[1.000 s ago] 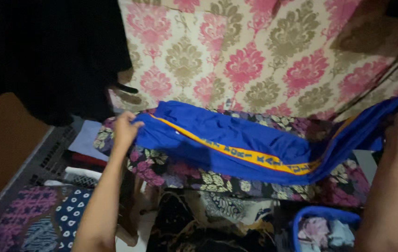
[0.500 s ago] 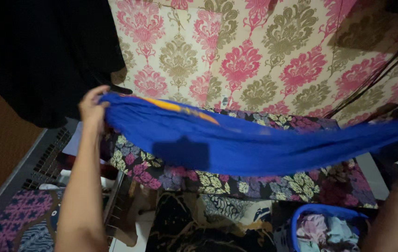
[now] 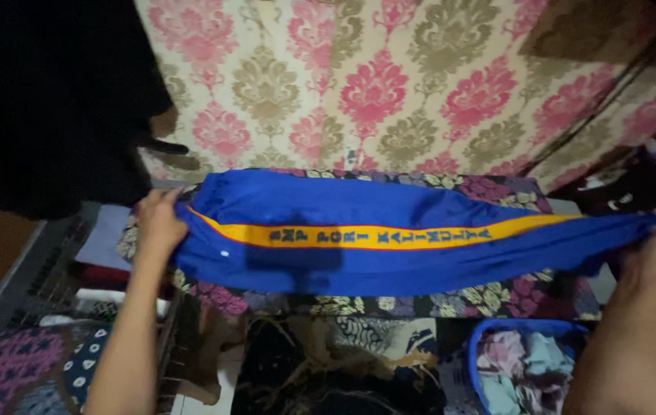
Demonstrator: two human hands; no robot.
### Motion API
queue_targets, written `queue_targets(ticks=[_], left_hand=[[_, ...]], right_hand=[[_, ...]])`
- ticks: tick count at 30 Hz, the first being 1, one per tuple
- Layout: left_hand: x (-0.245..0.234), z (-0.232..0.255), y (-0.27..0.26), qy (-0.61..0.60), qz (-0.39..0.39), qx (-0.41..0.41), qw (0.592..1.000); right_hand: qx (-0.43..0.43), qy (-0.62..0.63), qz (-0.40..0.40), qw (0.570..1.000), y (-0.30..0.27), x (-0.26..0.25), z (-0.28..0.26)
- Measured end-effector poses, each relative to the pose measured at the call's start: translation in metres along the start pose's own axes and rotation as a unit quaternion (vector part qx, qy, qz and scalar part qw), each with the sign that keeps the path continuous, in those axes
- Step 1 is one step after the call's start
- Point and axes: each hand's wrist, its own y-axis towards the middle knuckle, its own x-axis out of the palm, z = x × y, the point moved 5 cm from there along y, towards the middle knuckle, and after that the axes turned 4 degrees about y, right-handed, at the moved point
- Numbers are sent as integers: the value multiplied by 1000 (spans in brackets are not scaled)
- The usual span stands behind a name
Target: The person picks up several garments from a laundry basket and folds them one at a time on a surface, including a pair of blue and yellow pants, a pink infant shirt, and a white long-sleeved shirt, placing each folded item back into a separate container.
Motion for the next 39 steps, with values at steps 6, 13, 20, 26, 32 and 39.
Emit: queue_targets(ticks=[6,13,20,26,32,39], left_hand=[[37,287,-9,-144,-27,214,966],[105,448,-44,-218,-33,328,919],[186,401,13,-594,-199,25,779],[158,405,-9,-417,-276,180,847],[116,447,-36,-314,-240,281,875],[81,480,-37,-303,-147,294,894]], right_hand=[[-14,-74,-27,997,3,24,-10],[-42,-118,11,992,-2,9,-25],[-20,-127,8,992,-15,-22,-37],[-25,-164,-69,984,-29,-20,-43],[8,-33,-42,999,-28,-27,-56],[23,19,-63,998,-16,-38,-47]])
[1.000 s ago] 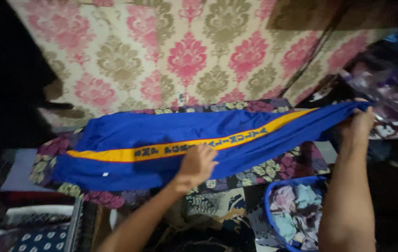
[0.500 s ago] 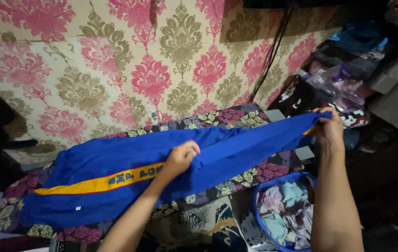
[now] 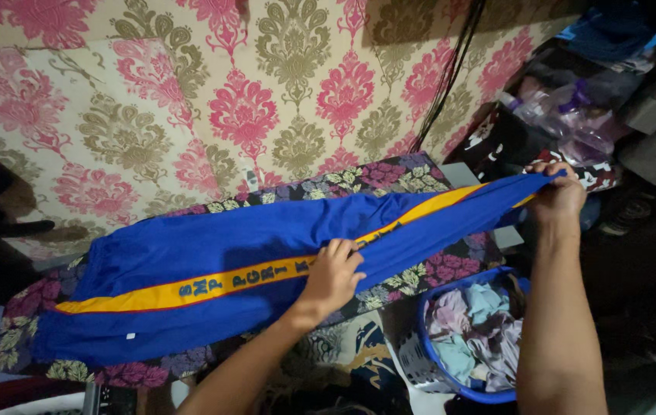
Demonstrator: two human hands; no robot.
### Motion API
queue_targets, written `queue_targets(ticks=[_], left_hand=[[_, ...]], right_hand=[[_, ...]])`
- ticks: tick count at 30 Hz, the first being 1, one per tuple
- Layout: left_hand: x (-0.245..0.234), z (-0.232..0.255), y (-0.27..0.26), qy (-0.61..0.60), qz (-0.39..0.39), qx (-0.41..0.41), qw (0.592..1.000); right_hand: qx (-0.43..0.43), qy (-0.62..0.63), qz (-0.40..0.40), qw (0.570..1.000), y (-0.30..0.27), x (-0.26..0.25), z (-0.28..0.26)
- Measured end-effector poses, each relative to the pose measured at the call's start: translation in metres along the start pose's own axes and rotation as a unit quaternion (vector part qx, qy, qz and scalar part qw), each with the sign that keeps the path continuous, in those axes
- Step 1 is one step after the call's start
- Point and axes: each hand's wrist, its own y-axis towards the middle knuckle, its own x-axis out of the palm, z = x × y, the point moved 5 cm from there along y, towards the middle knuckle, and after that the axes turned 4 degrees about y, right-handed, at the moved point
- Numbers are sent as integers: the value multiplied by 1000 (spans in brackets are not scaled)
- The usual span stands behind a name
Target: The person picks up several garments from a laundry basket and folds them one at a time on a surface, including a pair of blue and yellow pants, a pink infant shirt, and a white long-sleeved shirt, placing each folded item back into a separate container.
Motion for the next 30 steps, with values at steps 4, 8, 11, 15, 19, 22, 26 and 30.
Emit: queue_targets(ticks=[4,8,11,15,19,22,26,30], left_hand=[[25,-5,5,45,0,-62,997],[44,-10,0,94,-11,-77,993],[48,-9,0,101,-36,-75,991],[28,8,-4,78,81,13,994],[34,16,-28,40,27,87,995],[55,13,-41,123,-105,39,986],[52,11,-45,118,-142,-42,982],[36,-7,-41,207,-102,-5,973]], right_hand=[[-7,-3,19,1000,0,-2,1],[-4,-37,10,999,-2,0,3],[-9,-36,24,999,-2,-6,5],[-25,-11,21,999,1,-15,4],[-15,6,72,997,-4,-25,4],[-11,11,83,996,1,-22,7],[-33,26,17,999,7,-13,-2],[-44,6,27,999,10,26,-28]])
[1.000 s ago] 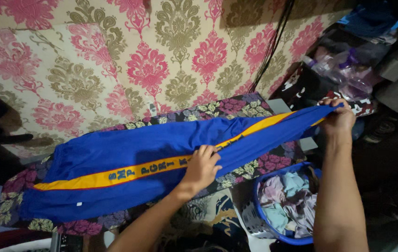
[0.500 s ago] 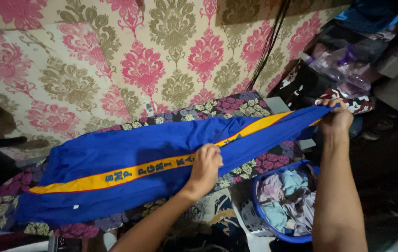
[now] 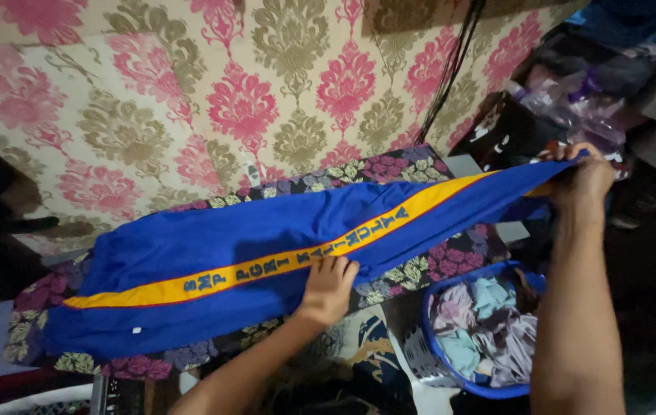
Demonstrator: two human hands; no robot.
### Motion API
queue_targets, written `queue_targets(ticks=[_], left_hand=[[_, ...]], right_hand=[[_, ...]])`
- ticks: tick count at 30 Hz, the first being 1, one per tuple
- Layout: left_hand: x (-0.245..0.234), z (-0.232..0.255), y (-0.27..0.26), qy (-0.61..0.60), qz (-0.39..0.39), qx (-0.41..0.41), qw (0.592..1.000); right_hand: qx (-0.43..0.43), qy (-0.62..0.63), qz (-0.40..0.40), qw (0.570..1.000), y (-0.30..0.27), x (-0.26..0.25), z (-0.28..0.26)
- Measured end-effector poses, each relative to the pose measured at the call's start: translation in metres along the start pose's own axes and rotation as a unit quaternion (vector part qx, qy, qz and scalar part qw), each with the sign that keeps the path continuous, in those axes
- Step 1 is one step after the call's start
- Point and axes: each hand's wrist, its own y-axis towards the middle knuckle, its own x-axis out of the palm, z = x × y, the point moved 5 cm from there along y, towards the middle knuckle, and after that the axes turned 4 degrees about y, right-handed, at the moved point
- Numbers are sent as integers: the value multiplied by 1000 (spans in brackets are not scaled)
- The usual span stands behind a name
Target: The person picks up several garments from a laundry basket and folds them one at a time on a surface, including a pair of blue and yellow pants, a pink infant shirt, and a white long-sleeved shirt, placing each folded item back into a separate container.
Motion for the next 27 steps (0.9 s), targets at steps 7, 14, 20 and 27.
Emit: queue_targets(ticks=[7,14,20,27], left_hand=[[-118,-98,50,-53,61,20,996],[-302,-121,111,-38,272,20,961],[-268,-113,179,-309,118,44,943],[-198,-66,246,-783,-28,-77,617]], right_hand=[[4,-410,-51,911,-7,56,-66],[6,-299,-139,944,20,64,-118],[-47,-216,-134,966,1,161,-111],[14,-3,-157,987,-87,299,-52]])
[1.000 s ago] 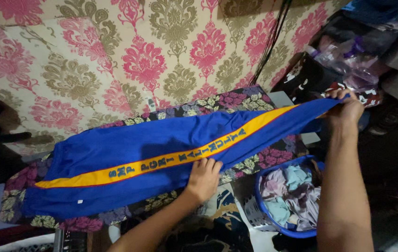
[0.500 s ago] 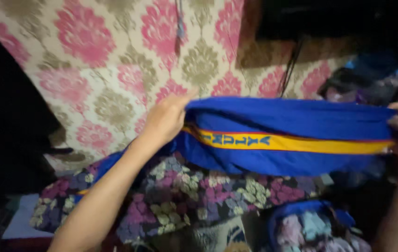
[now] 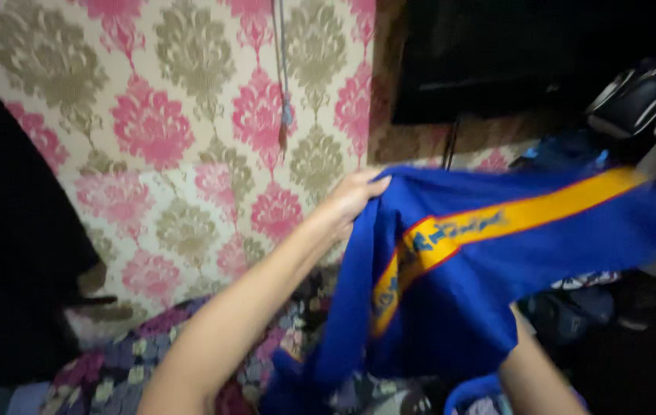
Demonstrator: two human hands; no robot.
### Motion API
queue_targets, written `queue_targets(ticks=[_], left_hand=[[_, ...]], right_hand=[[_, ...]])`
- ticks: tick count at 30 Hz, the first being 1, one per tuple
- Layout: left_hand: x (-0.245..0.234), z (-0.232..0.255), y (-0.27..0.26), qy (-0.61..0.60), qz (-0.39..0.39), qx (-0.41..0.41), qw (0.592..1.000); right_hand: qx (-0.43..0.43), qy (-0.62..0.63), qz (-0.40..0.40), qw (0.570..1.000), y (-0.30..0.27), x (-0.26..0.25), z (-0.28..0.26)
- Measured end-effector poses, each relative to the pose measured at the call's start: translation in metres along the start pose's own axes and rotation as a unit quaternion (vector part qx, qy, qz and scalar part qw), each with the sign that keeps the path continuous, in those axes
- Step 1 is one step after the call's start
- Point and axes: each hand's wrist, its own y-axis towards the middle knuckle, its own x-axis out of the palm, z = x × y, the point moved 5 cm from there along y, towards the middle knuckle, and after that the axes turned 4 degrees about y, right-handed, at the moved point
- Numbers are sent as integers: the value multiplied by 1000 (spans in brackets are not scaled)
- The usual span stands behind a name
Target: The person picks up several garments from a laundry basket and folds them one at a time on a surface, including a pair of blue and yellow pants, a pink infant shirt, and a white long-sleeved shirt, placing each folded item back into a separate container.
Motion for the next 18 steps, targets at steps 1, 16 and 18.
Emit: queue_targets(ticks=[1,16,18], left_hand=[[-2,1,5,-12,12,5,1000],[-83,92,-6,63,175,66,980],[-104,101,14,178,215,135,951]], right_hand=[[4,28,-8,1000,-4,19,5],[118,-152,74,979,32,72,21],[24,-144,18,989,49,93,-4]])
